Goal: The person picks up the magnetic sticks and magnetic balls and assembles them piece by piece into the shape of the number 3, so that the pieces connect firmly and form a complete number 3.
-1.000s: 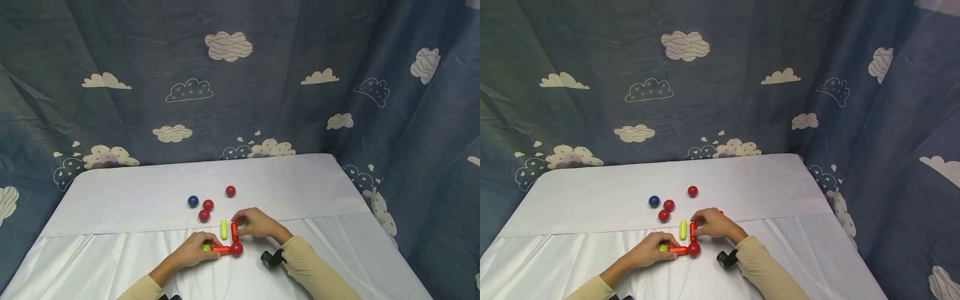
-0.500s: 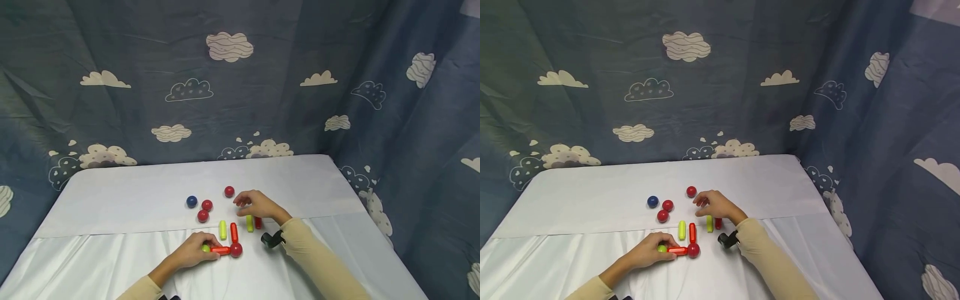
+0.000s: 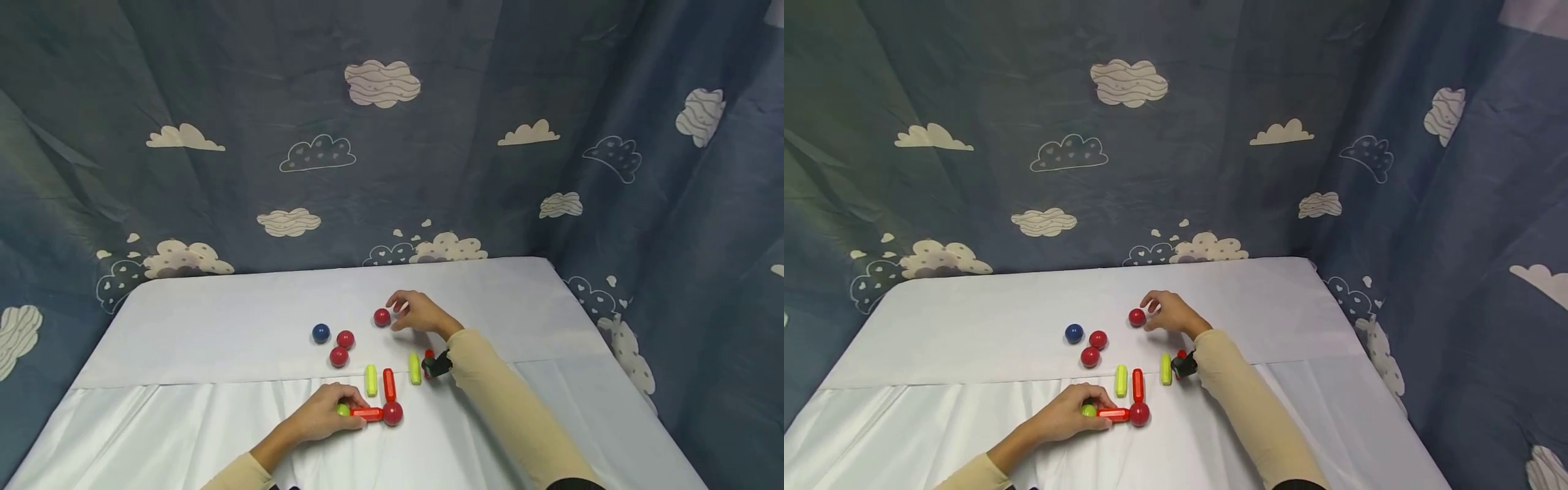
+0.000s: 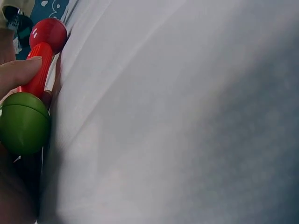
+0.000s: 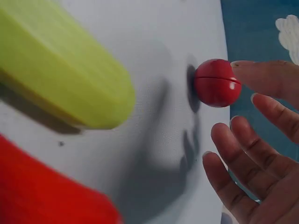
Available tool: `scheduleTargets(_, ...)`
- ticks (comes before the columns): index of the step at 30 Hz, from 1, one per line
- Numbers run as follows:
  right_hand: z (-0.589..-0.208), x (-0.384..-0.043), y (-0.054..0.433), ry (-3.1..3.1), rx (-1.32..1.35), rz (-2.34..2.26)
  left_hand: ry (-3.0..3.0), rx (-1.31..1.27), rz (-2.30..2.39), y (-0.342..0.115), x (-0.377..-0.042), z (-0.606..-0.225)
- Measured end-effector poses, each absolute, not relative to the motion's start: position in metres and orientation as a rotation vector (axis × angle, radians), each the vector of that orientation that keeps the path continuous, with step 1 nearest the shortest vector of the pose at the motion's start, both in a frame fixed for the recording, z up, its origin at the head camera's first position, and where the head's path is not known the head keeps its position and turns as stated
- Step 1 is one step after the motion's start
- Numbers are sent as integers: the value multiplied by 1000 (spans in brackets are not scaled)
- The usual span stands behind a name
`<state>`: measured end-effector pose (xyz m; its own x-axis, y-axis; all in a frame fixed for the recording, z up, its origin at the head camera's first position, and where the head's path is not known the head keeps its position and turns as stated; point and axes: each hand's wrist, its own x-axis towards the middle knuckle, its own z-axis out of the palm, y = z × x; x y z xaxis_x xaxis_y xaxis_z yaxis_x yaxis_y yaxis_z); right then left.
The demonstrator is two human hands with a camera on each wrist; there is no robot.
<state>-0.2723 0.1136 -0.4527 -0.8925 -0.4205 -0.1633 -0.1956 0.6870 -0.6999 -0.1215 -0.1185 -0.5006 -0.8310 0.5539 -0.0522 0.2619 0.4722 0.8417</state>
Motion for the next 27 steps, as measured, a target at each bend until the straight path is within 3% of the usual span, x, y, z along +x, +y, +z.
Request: scheduleTargets(27, -463, -298, 83, 2465, -444, -869, 2410, 695, 1288, -119, -122, -501)
